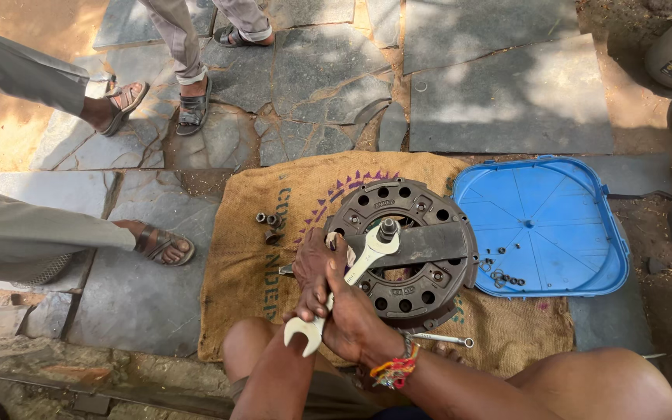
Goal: The person sits on the ground and uses a wrench to tighten a bolt on a circular metal machine part resting on a burlap sack. They wipe the part with a cloth and continue adjusting the bolt with the wrench.
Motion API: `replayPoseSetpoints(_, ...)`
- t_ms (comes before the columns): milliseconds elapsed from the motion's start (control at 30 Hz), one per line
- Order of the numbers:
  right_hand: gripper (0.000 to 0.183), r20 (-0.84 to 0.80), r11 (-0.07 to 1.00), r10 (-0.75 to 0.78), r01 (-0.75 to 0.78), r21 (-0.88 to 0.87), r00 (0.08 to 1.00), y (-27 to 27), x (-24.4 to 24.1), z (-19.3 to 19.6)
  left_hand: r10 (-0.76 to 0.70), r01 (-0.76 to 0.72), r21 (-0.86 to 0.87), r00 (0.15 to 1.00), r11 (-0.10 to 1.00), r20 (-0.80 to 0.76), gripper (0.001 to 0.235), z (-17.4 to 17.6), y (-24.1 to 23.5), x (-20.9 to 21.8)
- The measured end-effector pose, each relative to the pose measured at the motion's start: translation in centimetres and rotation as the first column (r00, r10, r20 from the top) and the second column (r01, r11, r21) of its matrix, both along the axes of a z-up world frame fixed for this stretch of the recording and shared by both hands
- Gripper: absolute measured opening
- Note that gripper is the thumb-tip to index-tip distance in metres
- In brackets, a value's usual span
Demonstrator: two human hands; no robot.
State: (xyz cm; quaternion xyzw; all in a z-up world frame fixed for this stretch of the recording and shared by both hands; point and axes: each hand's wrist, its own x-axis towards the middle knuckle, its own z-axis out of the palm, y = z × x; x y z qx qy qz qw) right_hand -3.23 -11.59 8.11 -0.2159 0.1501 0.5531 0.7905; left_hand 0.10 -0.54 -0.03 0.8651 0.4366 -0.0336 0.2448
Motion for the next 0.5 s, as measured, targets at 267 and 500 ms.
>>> replayPoseSetpoints(267, 0.052, 0.007, 0.991, -0.109, 0.109, -0.08, 0.994, 1.2, 1.2, 0.4, -0.112, 0.083, 0.116, 0.956, 0.99, 0.272, 0.034, 0.9, -0.2, -1.7)
replayPoseSetpoints(500, 0.052, 0.051, 0.994, -0.111, 0.111, 0.009, 0.993, 0.7, 0.6, -0.4, -0.059, 0.062, -0.017, 0.989, 0.998, 0.138, 0.033, 2.4, -0.4, -0.8)
